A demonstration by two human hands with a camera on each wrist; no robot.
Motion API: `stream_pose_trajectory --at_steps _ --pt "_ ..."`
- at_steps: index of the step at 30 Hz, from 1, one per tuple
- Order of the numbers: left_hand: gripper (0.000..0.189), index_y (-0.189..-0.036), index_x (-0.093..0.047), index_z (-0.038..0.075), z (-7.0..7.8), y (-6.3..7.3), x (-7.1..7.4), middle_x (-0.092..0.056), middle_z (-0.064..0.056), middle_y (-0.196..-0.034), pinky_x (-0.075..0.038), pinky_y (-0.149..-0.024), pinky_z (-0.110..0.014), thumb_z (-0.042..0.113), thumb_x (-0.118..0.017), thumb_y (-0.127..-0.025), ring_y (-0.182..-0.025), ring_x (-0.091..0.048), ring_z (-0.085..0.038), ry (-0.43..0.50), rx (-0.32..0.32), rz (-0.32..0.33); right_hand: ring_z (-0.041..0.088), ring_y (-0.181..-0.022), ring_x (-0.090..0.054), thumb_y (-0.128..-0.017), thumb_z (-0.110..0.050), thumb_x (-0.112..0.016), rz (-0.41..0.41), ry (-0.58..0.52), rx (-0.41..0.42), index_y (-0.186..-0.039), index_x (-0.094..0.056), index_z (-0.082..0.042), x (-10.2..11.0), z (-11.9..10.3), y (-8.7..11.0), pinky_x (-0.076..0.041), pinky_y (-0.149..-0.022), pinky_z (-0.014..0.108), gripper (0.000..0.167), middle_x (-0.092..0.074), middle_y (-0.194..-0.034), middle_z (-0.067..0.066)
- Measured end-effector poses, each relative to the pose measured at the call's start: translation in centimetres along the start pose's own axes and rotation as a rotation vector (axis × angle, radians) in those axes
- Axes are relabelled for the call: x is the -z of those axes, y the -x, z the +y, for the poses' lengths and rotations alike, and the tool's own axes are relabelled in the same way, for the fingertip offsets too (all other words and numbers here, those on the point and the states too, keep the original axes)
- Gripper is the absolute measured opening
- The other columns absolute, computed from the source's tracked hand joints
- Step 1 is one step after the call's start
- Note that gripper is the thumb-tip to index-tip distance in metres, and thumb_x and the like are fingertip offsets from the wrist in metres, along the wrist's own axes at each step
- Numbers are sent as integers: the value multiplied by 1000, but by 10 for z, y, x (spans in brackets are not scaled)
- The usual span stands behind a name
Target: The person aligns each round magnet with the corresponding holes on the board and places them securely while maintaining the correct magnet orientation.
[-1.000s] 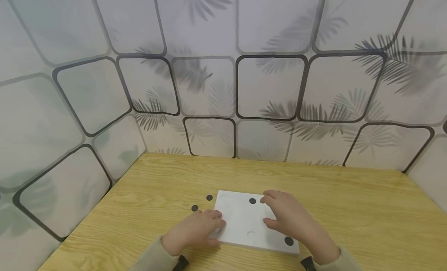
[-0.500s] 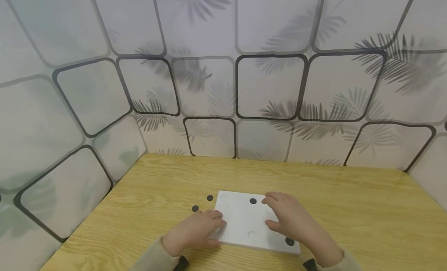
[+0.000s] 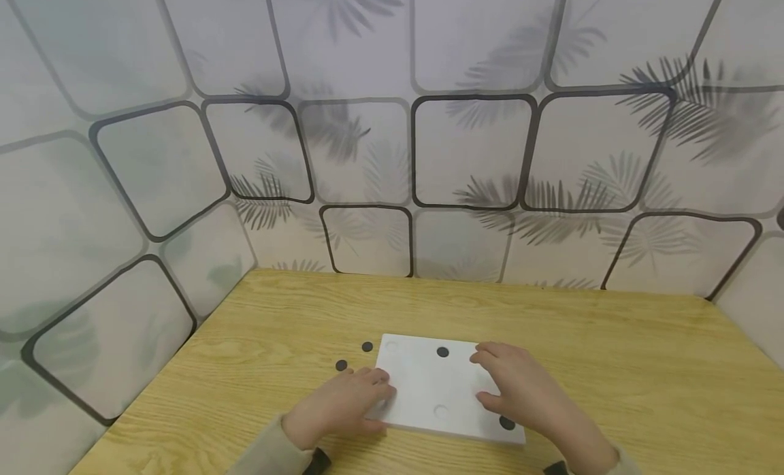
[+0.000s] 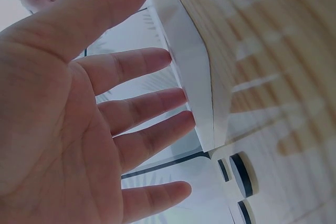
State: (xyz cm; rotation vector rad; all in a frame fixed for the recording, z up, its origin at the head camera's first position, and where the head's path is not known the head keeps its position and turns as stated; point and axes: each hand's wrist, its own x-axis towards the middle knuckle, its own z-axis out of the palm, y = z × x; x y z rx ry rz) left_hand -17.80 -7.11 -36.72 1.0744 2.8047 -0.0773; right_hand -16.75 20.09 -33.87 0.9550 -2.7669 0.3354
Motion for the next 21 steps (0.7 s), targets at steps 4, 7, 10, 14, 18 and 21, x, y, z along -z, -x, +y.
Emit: stream_pose_trajectory --at_steps 4,7,10,14,18,21 --pt "39 -104 -60 22 0 1 1 -51 7 -102 -42 -76 -36 43 -68 -72 -89 -48 -10 10 5 -7 33 -97 -53 -66 -18 -75 18 7 -2 -99 -61 -3 1 2 6 -42 -79 47 39 -56 -107 14" --pt "40 -104 -60 21 0 1 1 -51 7 -103 -42 -78 -36 40 -71 -70 -91 -48 -10 13 6 -8 31 -96 -53 -65 -17 -75 37 14 9 -99 -61 -2 2 3 10 -42 -78 45 39 -57 -105 11" --pt "42 -104 -60 21 0 2 2 -51 7 -103 -43 -78 -35 37 -73 -68 -92 -48 -10 9 5 -1 30 -95 -54 -65 -17 -75 39 17 15 -99 -60 -2 2 5 11 -43 -76 45 40 -57 -104 10" --pt "42 -104 -60 21 0 3 2 -51 6 -105 -43 -77 -35 36 -74 -67 -93 -49 -11 11 -1 5 29 -95 -54 -65 -18 -75 25 20 12 -98 -61 -2 1 6 11 -43 -77 45 39 -57 -104 9" --pt "42 -104 -60 21 1 3 3 -51 6 -107 -43 -77 -35 36 -74 -67 -94 -48 -11 17 -2 4 33 -97 -53 -66 -19 -75 -29 -8 -6 -97 -62 -4 0 9 11 -42 -78 47 38 -57 -105 12" --pt "43 -104 -60 22 1 2 3 -51 7 -107 -43 -77 -35 36 -75 -67 -93 -48 -11 19 1 0 35 -99 -52 -66 -20 -75 -87 -40 -40 -97 -62 -4 -1 10 11 -42 -79 48 38 -56 -108 15"
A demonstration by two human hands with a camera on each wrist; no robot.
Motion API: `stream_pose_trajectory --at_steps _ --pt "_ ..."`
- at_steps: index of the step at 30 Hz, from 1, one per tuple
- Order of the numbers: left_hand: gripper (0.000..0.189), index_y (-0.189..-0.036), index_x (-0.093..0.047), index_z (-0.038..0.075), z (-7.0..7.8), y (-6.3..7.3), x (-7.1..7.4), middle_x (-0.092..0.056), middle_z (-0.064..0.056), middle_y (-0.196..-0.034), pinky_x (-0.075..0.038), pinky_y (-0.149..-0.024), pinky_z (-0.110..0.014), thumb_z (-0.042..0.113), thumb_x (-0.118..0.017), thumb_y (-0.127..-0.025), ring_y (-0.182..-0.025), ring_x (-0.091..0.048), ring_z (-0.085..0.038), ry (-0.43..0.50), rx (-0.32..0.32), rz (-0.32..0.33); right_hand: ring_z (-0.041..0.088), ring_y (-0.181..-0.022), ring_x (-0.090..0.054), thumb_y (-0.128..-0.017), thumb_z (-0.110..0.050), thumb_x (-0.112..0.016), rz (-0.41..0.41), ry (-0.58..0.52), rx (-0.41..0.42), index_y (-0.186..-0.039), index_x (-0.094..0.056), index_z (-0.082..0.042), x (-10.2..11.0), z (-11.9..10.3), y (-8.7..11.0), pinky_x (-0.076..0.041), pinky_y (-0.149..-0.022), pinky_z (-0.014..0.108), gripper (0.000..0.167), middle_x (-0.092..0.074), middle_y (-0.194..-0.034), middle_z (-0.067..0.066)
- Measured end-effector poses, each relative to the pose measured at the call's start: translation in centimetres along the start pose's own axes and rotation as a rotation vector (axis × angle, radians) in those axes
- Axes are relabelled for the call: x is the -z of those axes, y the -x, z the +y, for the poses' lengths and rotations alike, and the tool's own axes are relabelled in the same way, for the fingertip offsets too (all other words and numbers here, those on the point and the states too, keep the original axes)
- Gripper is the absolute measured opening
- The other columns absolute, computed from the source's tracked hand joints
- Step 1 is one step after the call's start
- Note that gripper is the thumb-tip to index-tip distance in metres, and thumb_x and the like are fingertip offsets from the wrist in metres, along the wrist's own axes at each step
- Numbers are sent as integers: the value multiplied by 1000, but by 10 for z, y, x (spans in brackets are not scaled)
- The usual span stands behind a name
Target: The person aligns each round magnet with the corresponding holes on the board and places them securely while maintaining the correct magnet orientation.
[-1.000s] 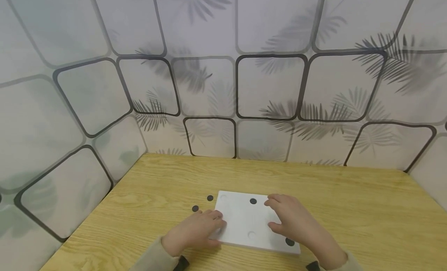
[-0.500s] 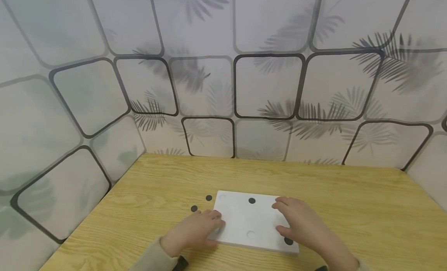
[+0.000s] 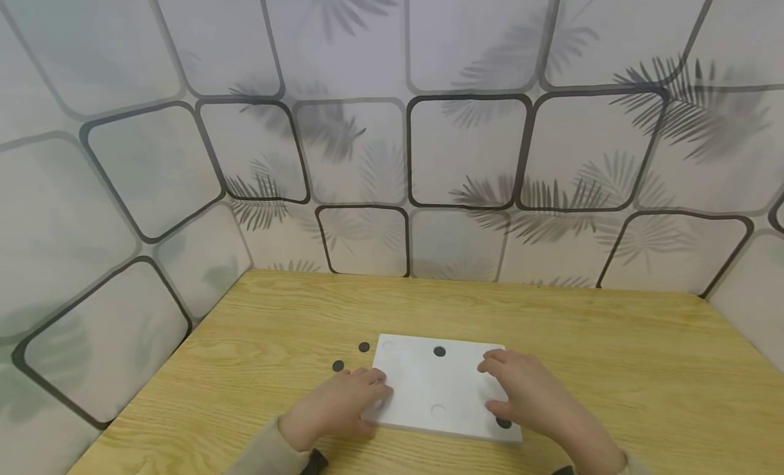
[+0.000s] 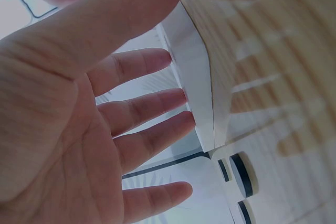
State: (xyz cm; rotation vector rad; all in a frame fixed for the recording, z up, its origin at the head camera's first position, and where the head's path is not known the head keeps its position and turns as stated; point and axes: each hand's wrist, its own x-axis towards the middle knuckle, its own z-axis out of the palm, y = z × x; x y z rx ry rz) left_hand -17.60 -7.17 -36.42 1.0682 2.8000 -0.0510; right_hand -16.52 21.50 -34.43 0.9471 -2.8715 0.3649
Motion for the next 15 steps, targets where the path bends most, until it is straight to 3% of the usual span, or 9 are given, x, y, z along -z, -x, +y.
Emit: stream_pose_trajectory --at_steps 7,15 --pt "44 -105 -60 22 0 -1 0 -51 7 -106 -42 -76 -34 38 -74 -67 -92 -48 -10 -4 7 -12 34 -97 -53 -68 -23 -74 -101 -43 -37 -97 -62 -5 -3 3 0 -43 -77 46 37 -56 -108 16" --pt "43 -105 -60 22 -1 -1 0 -51 7 -104 -43 -74 -34 38 -74 -68 -91 -48 -10 -15 -4 -8 28 -92 -54 -67 -24 -74 -207 -113 -76 -95 -61 -8 -10 5 1 -43 -76 43 34 -55 -104 6"
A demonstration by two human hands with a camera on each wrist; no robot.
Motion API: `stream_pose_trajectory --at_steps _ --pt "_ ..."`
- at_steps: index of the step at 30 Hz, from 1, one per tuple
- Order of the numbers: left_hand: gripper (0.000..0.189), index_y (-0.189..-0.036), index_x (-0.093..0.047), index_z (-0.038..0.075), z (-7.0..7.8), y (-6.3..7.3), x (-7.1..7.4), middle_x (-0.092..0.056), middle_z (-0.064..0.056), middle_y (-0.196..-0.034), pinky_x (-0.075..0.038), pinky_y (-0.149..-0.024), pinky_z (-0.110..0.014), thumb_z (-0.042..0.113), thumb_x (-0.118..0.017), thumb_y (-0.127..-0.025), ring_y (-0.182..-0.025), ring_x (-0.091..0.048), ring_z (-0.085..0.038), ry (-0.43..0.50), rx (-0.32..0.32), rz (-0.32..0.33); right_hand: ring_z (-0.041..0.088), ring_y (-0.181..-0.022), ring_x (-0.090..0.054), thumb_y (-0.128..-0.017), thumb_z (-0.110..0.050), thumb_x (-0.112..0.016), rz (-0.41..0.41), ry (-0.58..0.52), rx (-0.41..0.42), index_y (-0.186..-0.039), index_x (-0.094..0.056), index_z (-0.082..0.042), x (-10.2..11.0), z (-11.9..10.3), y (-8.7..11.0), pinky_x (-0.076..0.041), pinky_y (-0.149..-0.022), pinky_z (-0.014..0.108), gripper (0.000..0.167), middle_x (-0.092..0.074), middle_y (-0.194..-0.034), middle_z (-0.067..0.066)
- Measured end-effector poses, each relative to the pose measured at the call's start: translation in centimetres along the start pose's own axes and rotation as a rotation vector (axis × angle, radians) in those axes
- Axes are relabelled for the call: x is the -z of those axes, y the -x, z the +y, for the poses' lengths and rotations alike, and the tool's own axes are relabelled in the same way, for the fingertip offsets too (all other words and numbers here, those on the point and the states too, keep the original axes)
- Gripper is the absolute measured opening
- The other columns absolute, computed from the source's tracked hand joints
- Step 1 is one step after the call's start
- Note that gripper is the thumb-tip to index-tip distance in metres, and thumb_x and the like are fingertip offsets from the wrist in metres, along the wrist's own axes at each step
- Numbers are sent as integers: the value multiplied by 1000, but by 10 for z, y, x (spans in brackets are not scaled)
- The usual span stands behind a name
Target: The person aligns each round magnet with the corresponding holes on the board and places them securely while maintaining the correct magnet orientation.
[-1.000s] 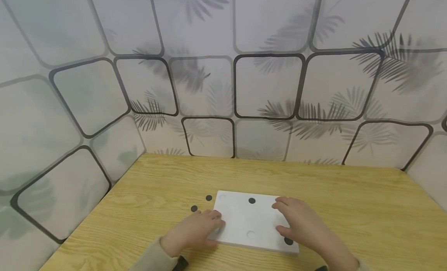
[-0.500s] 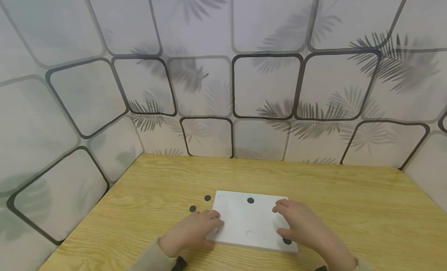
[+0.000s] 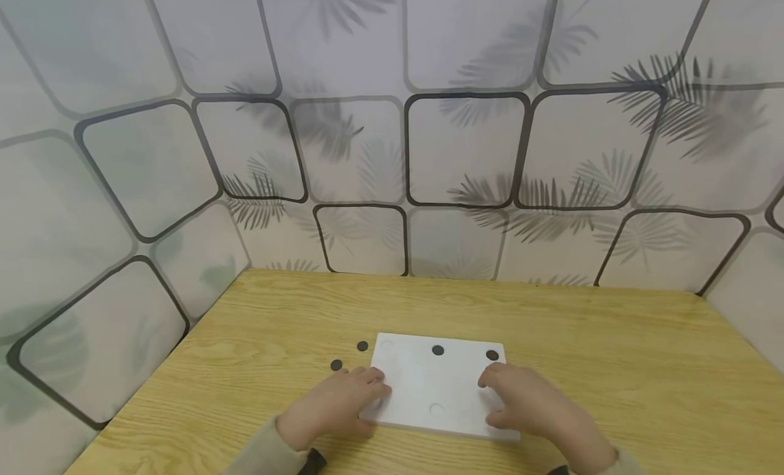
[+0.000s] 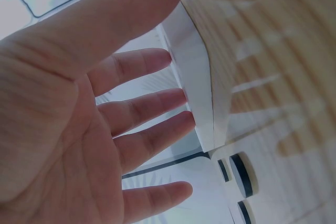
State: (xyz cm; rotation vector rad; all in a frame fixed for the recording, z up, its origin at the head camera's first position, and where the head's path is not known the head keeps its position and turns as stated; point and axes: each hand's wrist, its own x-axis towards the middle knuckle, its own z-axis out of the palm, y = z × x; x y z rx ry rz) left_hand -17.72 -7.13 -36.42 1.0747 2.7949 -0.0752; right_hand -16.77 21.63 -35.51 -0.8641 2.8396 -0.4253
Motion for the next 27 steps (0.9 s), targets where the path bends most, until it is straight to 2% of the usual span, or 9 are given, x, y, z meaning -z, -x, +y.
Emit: stream_pose_trajectory --at_steps 4,9,12,15,21,27 --pt "44 -106 -60 22 0 0 1 -51 7 -106 -43 -76 -34 38 -74 -68 -93 -49 -10 -4 4 -1 28 -92 -54 -66 -22 -75 -21 -6 -11 -94 -62 -6 -3 -1 0 -43 -77 44 34 -57 -103 7" --pt "46 -107 -59 22 2 1 3 -51 6 -107 -43 -78 -34 38 -74 -67 -94 -48 -11 2 12 -2 13 -76 -51 -65 -21 -76 -31 -1 -2 -91 -61 -6 -5 0 1 -44 -69 36 34 -56 -91 -3" --pt "46 -107 -59 21 2 2 2 -51 6 -107 -43 -78 -35 38 -75 -66 -95 -48 -11 1 11 0 9 -71 -47 -62 -19 -75 -25 5 18 -89 -60 -6 -8 1 2 -43 -66 33 34 -53 -85 -7" --pt "46 -106 -60 21 2 2 1 -51 6 -107 -43 -78 -35 38 -75 -66 -95 -49 -12 -2 11 3 10 -72 -46 -59 -18 -74 -22 7 40 -88 -60 -5 -10 2 3 -43 -67 33 35 -53 -85 -6" --pt "46 -106 -60 22 1 2 0 -52 7 -106 -43 -78 -35 37 -75 -66 -94 -49 -11 -3 8 17 20 -82 -52 -56 -17 -75 -48 11 11 -92 -60 -3 -12 3 2 -43 -73 38 41 -55 -95 2" --pt "46 -106 -59 23 2 0 -1 -51 8 -106 -43 -77 -34 38 -75 -66 -93 -48 -10 3 4 13 20 -83 -52 -54 -12 -75 -45 14 -24 -93 -60 -4 -14 1 1 -44 -73 39 42 -53 -95 0"
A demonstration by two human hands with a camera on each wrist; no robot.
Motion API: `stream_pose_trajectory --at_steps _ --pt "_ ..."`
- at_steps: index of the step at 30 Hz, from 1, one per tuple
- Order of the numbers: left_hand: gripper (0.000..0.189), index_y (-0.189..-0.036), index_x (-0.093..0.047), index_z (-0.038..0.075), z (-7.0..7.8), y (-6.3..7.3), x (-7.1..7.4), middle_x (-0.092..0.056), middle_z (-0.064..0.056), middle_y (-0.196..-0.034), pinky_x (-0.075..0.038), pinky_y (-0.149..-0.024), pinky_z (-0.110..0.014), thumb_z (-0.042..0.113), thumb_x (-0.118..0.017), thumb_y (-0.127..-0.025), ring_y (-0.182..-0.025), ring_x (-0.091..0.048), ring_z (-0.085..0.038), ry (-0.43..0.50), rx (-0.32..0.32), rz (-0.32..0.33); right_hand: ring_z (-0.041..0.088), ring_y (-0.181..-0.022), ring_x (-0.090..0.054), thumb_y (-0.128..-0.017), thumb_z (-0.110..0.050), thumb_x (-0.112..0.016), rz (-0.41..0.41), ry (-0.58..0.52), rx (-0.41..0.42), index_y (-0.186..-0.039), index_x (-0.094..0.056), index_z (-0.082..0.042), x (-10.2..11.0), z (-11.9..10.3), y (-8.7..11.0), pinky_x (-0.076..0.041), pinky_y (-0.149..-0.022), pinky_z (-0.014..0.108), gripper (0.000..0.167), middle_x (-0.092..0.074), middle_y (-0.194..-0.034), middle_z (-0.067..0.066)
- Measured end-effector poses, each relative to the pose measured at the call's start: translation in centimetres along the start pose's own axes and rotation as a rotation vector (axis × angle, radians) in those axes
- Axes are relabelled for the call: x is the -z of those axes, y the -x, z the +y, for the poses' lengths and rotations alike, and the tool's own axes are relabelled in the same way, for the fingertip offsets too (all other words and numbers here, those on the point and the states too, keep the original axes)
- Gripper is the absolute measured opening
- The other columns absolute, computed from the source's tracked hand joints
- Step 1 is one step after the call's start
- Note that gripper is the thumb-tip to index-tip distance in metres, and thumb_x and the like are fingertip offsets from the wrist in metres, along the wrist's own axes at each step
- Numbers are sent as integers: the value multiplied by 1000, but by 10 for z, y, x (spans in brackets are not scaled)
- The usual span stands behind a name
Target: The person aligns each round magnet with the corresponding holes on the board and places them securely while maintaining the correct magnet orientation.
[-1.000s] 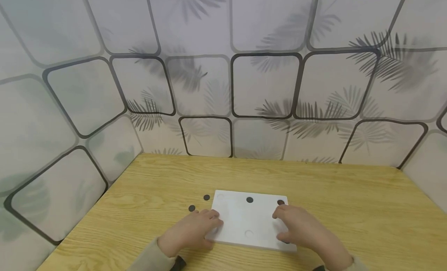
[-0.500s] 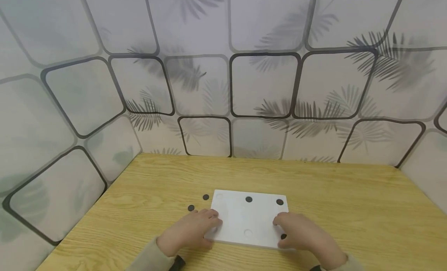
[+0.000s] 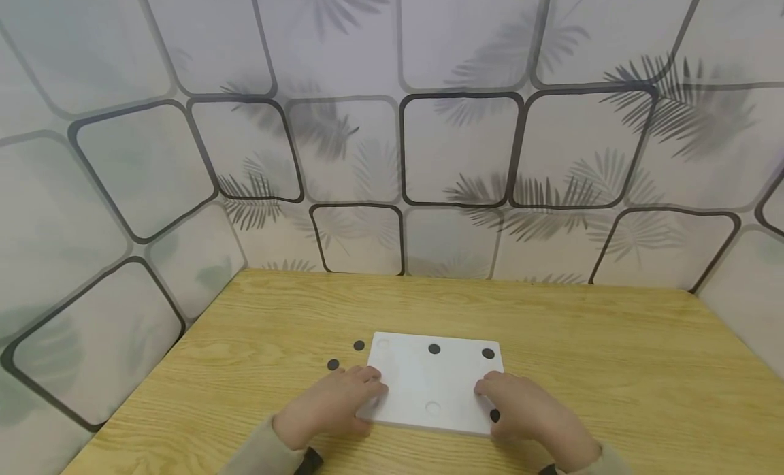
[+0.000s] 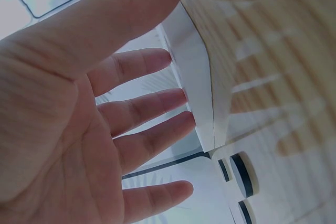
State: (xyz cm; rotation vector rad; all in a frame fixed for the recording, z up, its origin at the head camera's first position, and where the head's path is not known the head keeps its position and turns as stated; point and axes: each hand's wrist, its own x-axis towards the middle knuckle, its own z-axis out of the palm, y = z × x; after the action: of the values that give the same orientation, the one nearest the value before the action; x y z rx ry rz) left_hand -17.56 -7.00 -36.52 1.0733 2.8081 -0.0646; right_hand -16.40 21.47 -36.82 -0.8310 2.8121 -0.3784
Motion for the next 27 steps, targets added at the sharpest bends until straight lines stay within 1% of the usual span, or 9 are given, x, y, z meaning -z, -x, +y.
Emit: stream_pose_trajectory --at_steps 3,7,13,18,27 --pt "45 -106 -60 23 -1 -1 -1 -51 9 -103 -43 -74 -32 38 -75 -66 -90 -48 -9 -1 -2 4 21 -84 -53 -54 -11 -76 -10 6 -26 -94 -60 -4 -1 -1 -1 -44 -74 40 43 -54 -96 0" --pt "45 -106 -59 24 -1 -1 -2 -51 10 -100 -42 -72 -31 39 -75 -66 -87 -47 -8 1 0 6 22 -85 -53 -54 -10 -77 -18 12 -37 -95 -60 -4 -1 0 -1 -44 -74 40 45 -54 -97 1" --pt "47 -107 -59 24 -1 -1 -1 -52 8 -105 -43 -74 -31 39 -75 -65 -91 -48 -9 -2 -1 11 20 -84 -53 -55 -12 -78 -6 23 -2 -95 -60 -5 -1 2 0 -44 -74 39 45 -55 -97 0" --pt "47 -107 -60 24 -1 -1 0 -52 8 -105 -42 -74 -31 39 -75 -65 -92 -48 -9 0 4 6 18 -84 -53 -55 -12 -77 -9 12 18 -95 -60 -6 0 6 -2 -44 -74 38 44 -54 -97 -1" --pt "46 -106 -60 24 -2 -1 1 -51 8 -104 -42 -73 -31 39 -75 -66 -90 -48 -9 7 2 5 23 -90 -53 -56 -13 -78 -13 12 8 -98 -60 -6 0 6 -3 -43 -77 41 46 -55 -101 3"
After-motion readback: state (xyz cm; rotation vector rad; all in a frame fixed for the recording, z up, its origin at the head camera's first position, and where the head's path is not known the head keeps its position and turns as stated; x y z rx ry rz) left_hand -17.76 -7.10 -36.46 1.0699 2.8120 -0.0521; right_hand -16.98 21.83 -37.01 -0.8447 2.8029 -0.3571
